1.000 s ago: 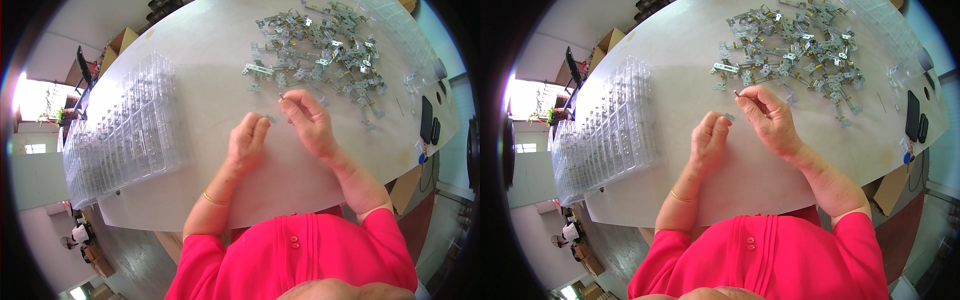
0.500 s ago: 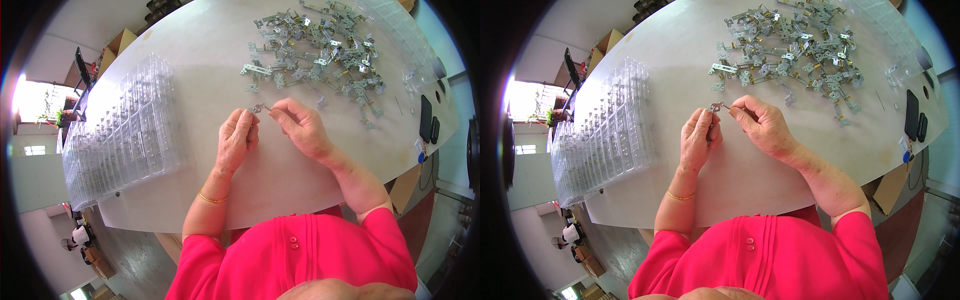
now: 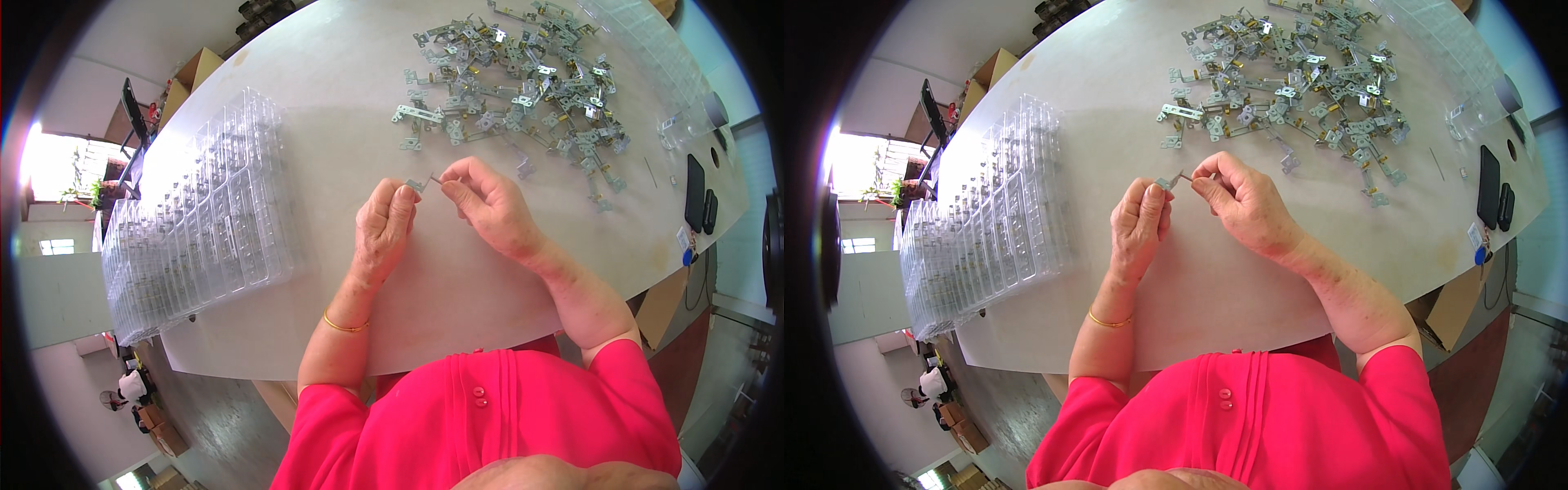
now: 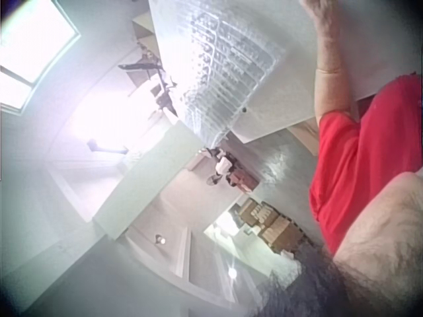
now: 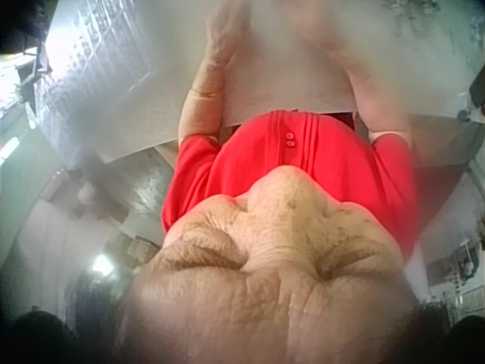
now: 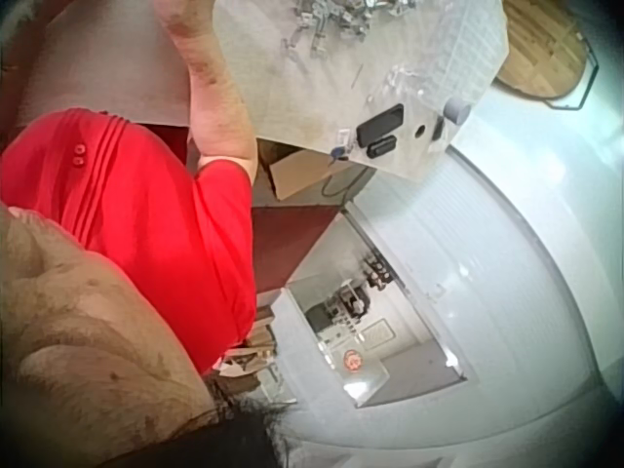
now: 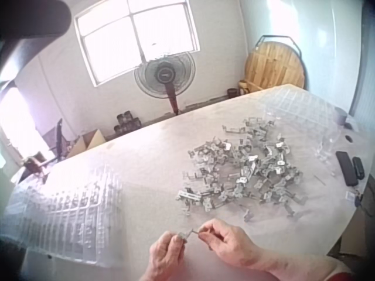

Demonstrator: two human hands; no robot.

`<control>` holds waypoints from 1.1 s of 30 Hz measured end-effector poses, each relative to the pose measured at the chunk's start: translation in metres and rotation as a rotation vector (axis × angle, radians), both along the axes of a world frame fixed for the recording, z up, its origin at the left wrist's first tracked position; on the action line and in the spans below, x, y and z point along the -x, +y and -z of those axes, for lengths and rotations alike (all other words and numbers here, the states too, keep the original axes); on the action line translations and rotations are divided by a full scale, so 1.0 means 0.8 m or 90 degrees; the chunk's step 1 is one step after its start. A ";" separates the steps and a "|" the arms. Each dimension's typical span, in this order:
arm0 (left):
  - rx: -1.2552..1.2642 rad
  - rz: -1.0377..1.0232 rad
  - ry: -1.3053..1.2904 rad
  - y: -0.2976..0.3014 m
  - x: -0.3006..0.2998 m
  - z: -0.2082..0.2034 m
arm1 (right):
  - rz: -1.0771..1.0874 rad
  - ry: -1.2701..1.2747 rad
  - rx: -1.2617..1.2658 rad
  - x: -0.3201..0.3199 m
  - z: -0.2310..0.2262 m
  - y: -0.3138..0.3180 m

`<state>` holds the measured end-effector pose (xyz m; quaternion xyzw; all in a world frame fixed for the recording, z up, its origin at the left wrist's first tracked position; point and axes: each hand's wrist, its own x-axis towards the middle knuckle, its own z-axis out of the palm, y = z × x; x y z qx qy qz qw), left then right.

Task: The person picks up a metal bracket and a pin from the table, inserts the pin into the bracket by hand, and places the assembled unit into a plastic tray, repeating the process.

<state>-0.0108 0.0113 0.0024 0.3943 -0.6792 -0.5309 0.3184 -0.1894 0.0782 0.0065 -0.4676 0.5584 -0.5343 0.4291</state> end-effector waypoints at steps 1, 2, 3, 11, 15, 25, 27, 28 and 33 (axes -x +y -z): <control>0.000 0.000 0.000 -0.001 -0.001 0.003 | -0.008 -0.027 -0.011 0.001 0.001 -0.001; 0.031 0.021 -0.011 -0.002 -0.002 0.007 | -0.017 -0.053 -0.023 0.002 0.001 -0.001; 0.062 0.041 -0.023 -0.002 -0.003 0.010 | -0.017 -0.053 -0.023 0.004 -0.001 -0.002; 0.119 0.079 -0.044 0.002 0.001 0.007 | -0.128 -0.241 -0.114 0.018 -0.001 -0.004; 0.169 0.103 -0.039 0.002 0.000 0.009 | -0.157 -0.287 -0.136 0.023 -0.003 -0.004; 0.272 0.162 -0.044 0.010 0.007 0.012 | -0.109 -0.133 0.000 0.021 0.015 -0.007; 0.307 0.124 -0.049 0.015 0.011 0.012 | -0.083 -0.133 0.036 0.019 0.014 -0.008; 0.306 0.124 -0.049 0.015 0.011 0.013 | -0.060 -0.142 0.077 0.017 0.011 -0.010; 0.315 -0.001 -0.050 0.012 0.013 0.017 | -0.095 -0.194 0.010 0.020 -0.001 -0.006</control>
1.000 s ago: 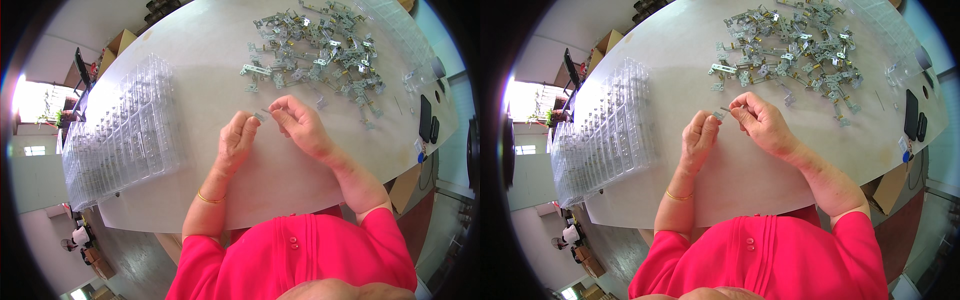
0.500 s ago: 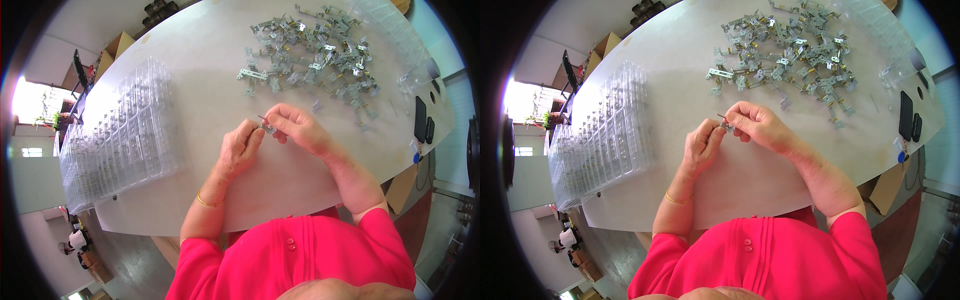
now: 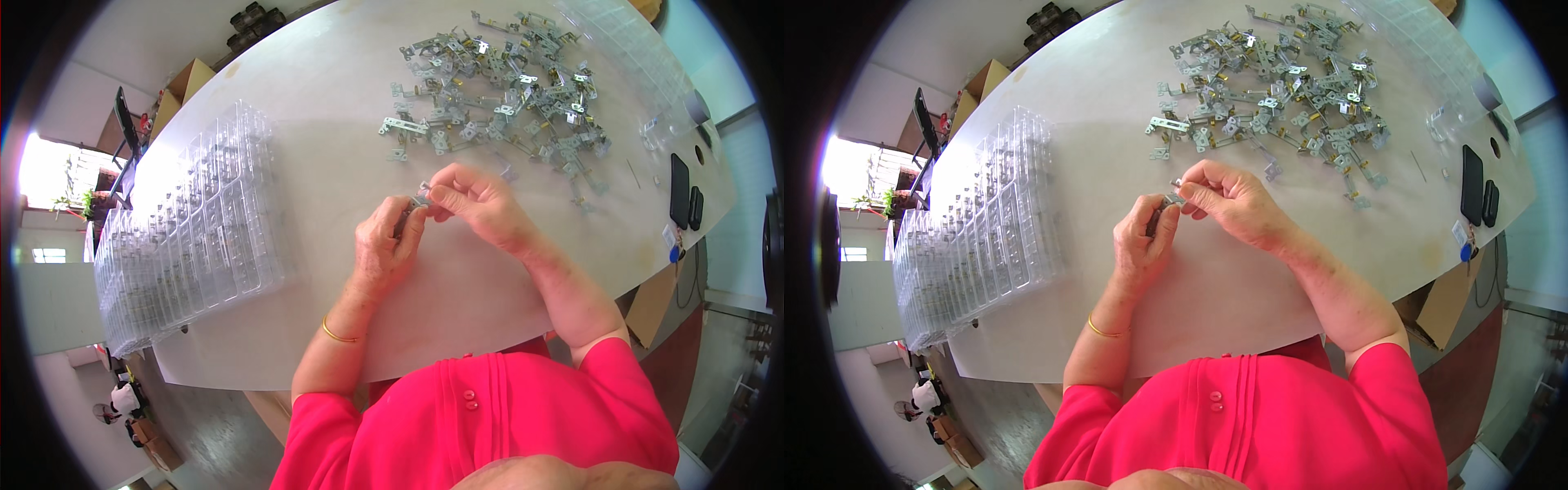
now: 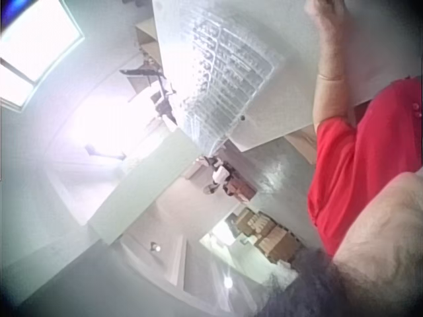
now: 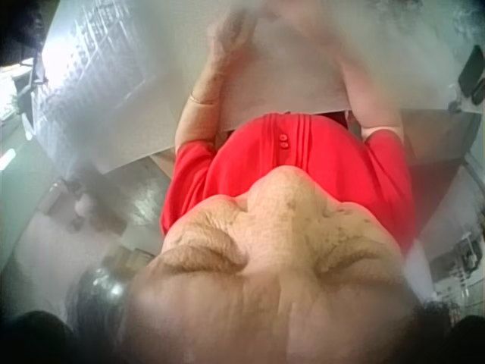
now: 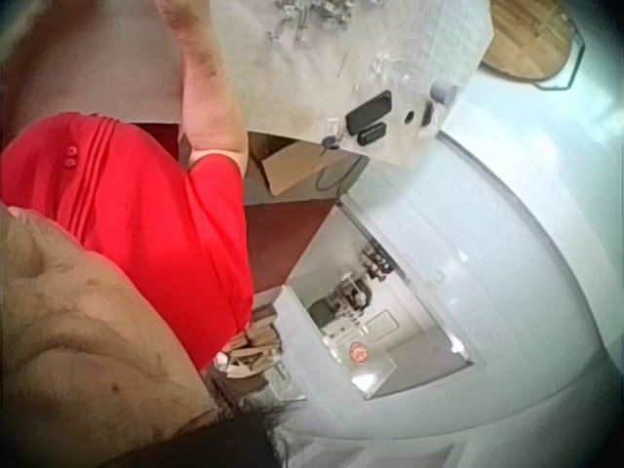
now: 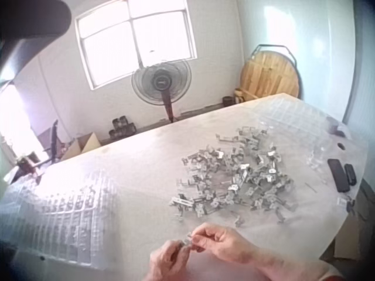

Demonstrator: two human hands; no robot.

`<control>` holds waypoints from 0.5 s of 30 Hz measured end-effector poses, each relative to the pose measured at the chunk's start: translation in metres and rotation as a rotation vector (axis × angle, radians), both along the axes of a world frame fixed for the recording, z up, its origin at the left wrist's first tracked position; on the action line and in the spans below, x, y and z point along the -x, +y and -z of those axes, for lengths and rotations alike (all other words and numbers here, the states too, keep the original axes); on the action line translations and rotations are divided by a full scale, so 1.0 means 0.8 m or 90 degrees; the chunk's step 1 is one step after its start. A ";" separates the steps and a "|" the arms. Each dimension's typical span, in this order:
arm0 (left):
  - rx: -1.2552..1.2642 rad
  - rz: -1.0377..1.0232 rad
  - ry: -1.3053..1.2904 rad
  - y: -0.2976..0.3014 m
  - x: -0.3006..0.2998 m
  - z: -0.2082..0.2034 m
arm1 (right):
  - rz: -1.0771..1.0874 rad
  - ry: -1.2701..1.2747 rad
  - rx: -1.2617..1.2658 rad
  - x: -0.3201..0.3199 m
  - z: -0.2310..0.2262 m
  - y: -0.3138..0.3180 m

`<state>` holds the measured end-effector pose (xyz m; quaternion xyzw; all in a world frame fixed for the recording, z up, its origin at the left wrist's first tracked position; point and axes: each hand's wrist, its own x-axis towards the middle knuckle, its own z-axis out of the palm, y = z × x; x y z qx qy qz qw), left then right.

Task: The person picks up a metal bracket and a pin from the table, inserts the pin into the bracket by hand, and places the assembled unit into a plastic tray, repeating the process.

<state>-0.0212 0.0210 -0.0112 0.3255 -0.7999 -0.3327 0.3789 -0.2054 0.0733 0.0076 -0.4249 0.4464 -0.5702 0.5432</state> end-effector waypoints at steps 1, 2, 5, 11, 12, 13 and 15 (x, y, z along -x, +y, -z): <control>0.023 0.000 0.002 0.000 0.000 0.001 | -0.018 0.016 -0.024 0.000 0.003 0.000; 0.023 -0.001 0.001 0.000 0.000 0.000 | -0.037 0.032 -0.049 0.000 0.005 0.001; 0.022 0.054 -0.031 0.003 0.001 -0.015 | 0.007 0.024 -0.028 0.000 0.011 0.000; -0.302 0.158 0.055 -0.008 -0.011 -0.022 | 0.073 -0.047 0.018 0.007 0.001 -0.005; -0.399 0.209 0.072 -0.008 -0.011 -0.024 | 0.072 -0.048 0.018 0.007 0.000 -0.005; -0.497 0.261 0.089 -0.008 -0.012 -0.025 | 0.076 -0.042 0.019 0.007 -0.001 -0.006; -0.522 0.278 0.080 -0.010 -0.011 -0.023 | 0.080 -0.036 0.020 0.007 -0.001 -0.006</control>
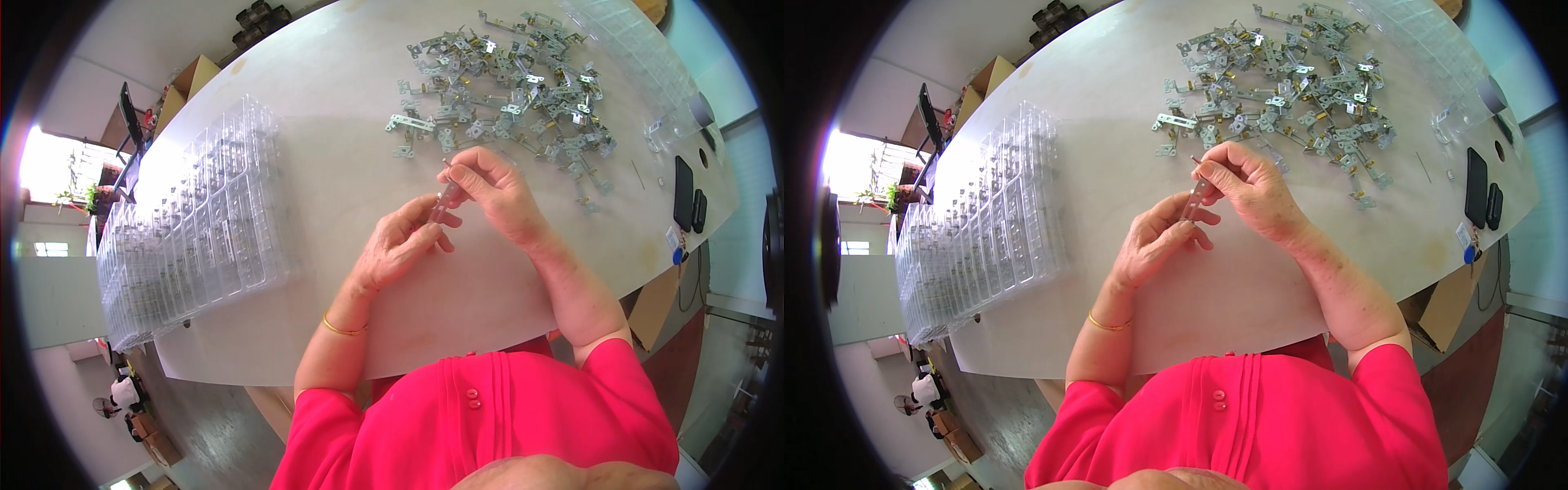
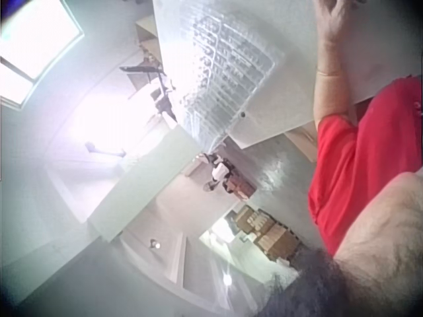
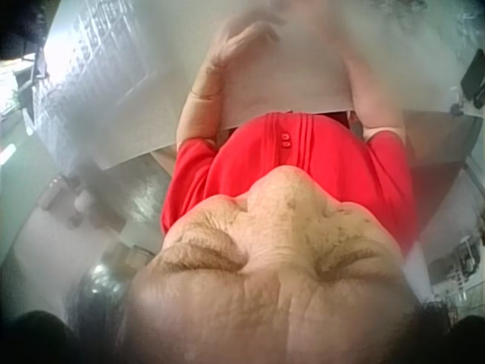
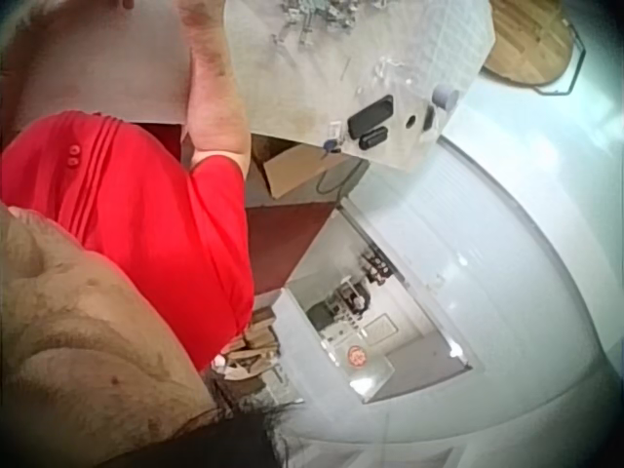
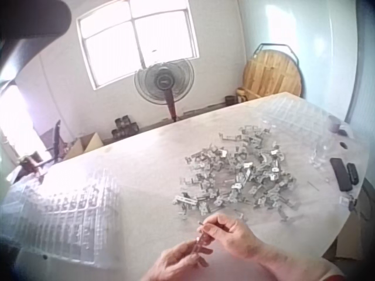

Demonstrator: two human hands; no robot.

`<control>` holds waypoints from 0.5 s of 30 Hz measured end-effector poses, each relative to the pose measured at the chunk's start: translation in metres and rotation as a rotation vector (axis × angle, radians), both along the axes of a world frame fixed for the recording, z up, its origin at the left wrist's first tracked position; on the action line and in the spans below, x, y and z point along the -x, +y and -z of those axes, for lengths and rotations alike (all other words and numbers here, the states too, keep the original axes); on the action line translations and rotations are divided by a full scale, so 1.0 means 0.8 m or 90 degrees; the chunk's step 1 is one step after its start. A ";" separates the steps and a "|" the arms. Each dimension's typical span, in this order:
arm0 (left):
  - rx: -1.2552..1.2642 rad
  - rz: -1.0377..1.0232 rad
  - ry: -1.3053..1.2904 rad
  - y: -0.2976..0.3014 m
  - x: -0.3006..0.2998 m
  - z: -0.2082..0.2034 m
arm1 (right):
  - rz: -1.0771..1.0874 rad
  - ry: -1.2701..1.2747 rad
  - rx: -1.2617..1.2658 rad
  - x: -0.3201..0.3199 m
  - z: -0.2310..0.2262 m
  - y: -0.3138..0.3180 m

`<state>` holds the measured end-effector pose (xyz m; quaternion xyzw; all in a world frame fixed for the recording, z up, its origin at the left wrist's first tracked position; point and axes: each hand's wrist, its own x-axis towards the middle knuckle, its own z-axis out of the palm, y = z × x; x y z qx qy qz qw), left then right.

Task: The person picks up a metal bracket and a pin from the table, inserts the pin into the bracket by hand, and places the assembled unit into a plastic tray, repeating the process.

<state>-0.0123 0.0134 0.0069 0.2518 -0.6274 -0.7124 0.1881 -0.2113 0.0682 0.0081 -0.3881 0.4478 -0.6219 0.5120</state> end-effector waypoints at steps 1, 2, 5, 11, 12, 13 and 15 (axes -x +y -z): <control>-0.023 0.022 -0.005 0.000 0.000 0.002 | 0.014 0.027 0.006 0.000 0.001 0.000; -0.023 0.021 -0.005 0.000 0.000 0.004 | 0.028 0.053 0.012 0.001 0.002 0.000; -0.027 -0.040 0.019 0.000 0.000 0.011 | 0.130 0.223 0.043 0.000 0.003 0.003; 0.052 -0.135 0.089 -0.006 0.001 0.027 | 0.073 0.478 0.141 -0.013 0.002 0.011; 0.073 -0.146 0.085 -0.005 0.001 0.027 | 0.073 0.477 0.141 -0.015 0.003 0.011; 0.093 -0.157 0.081 -0.005 0.002 0.027 | 0.086 0.489 0.151 -0.017 0.003 0.011; 0.130 -0.159 0.028 -0.002 0.003 0.023 | 0.100 0.500 0.161 -0.019 0.003 0.011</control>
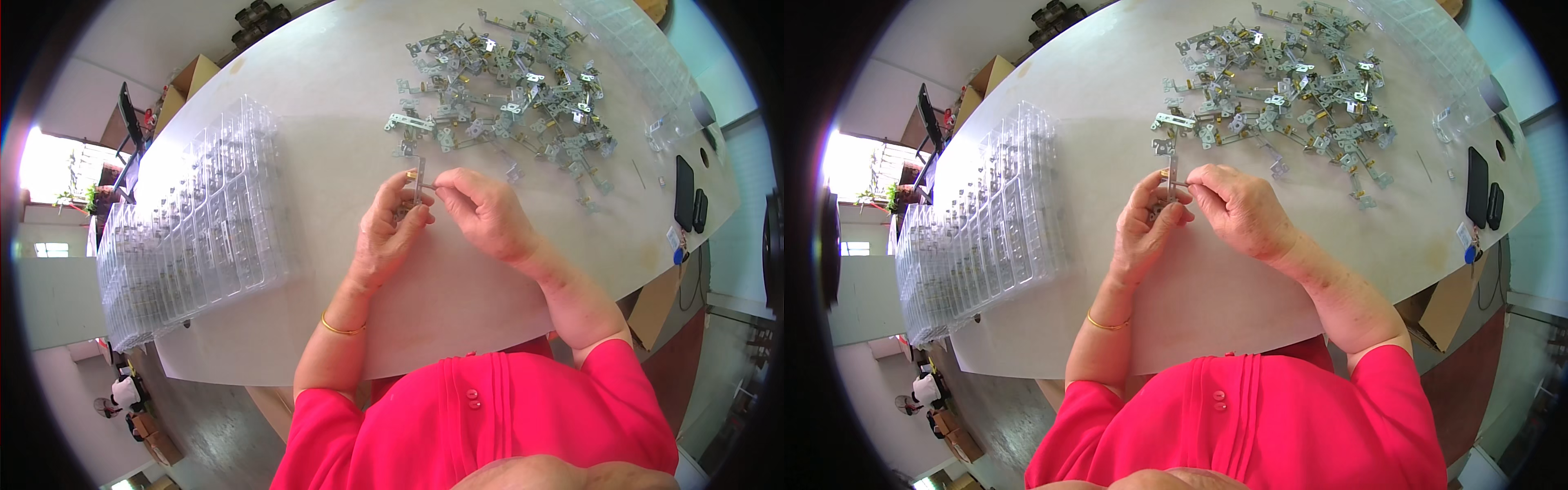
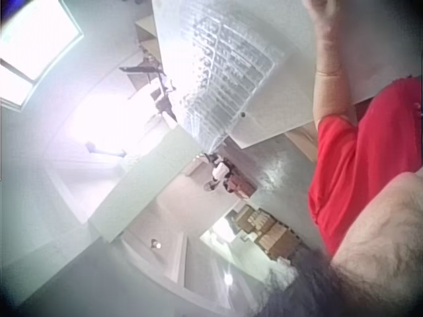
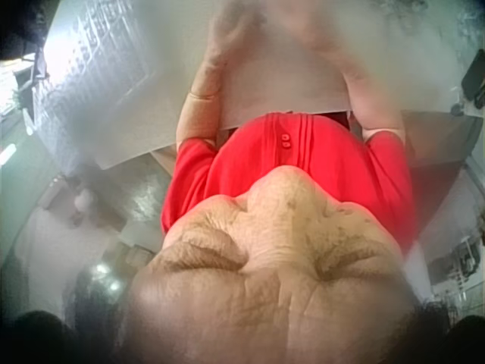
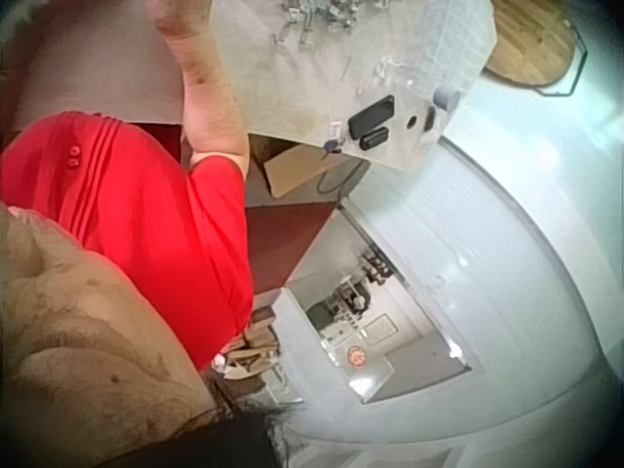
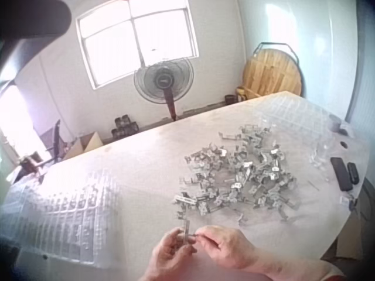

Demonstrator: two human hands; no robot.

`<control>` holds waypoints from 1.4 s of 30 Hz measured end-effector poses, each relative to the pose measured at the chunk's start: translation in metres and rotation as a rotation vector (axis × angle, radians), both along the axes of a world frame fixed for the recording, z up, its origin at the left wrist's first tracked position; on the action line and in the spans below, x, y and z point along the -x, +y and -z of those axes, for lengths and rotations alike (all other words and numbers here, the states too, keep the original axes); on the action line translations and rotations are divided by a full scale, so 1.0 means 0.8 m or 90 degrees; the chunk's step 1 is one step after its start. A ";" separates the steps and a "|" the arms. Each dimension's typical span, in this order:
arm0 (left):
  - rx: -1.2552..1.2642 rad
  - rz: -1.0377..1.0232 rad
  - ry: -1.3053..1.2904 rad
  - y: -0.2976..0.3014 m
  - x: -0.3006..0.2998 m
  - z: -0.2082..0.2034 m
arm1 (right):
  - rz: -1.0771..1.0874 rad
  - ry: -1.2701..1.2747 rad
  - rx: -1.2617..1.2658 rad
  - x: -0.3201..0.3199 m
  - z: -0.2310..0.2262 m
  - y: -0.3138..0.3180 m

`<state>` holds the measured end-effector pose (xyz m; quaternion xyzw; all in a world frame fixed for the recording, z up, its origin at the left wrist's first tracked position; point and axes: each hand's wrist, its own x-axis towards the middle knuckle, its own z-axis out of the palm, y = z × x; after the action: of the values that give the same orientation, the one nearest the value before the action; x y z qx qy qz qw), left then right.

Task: The person picks up a metal bracket and a pin from the table, inserts the pin into the bracket by hand, and places the assembled unit into a plastic tray, repeating the process.

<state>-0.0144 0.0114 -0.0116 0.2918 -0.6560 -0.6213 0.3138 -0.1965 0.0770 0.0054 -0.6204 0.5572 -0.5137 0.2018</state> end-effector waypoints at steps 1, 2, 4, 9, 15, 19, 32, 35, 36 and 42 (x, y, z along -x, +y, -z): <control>0.030 -0.008 -0.055 0.001 0.001 -0.001 | 0.008 0.005 0.005 0.000 0.000 0.000; 0.030 -0.008 -0.055 0.001 0.001 0.001 | 0.017 0.010 0.009 0.000 0.000 0.000; 0.076 -0.021 -0.056 0.000 0.002 0.005 | -0.024 0.061 0.010 0.003 0.000 0.001; 0.190 -0.029 -0.101 0.004 0.005 0.000 | 0.009 0.088 -0.022 0.002 -0.002 0.002; 0.188 -0.054 -0.064 0.004 0.006 0.002 | -0.044 0.129 0.037 0.005 0.002 0.000; -0.012 -0.154 -0.026 -0.001 0.003 -0.014 | -0.017 -0.008 -0.054 0.007 -0.006 0.001; 0.217 -0.286 -0.359 -0.025 -0.020 -0.017 | -0.059 -0.029 -0.119 0.001 0.006 0.000; 0.239 -0.287 -0.384 -0.027 -0.019 -0.016 | -0.055 -0.010 -0.087 0.000 0.003 -0.001; 0.251 -0.284 -0.401 -0.029 -0.020 -0.015 | -0.058 -0.011 -0.085 -0.001 0.003 -0.001; 0.382 -0.254 -0.403 -0.035 -0.027 -0.015 | -0.061 -0.011 -0.109 -0.001 0.005 0.000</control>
<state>0.0074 -0.0168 0.0002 0.4836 -0.8007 -0.2131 0.2823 -0.1953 0.0768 0.0012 -0.6222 0.5669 -0.4593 0.2837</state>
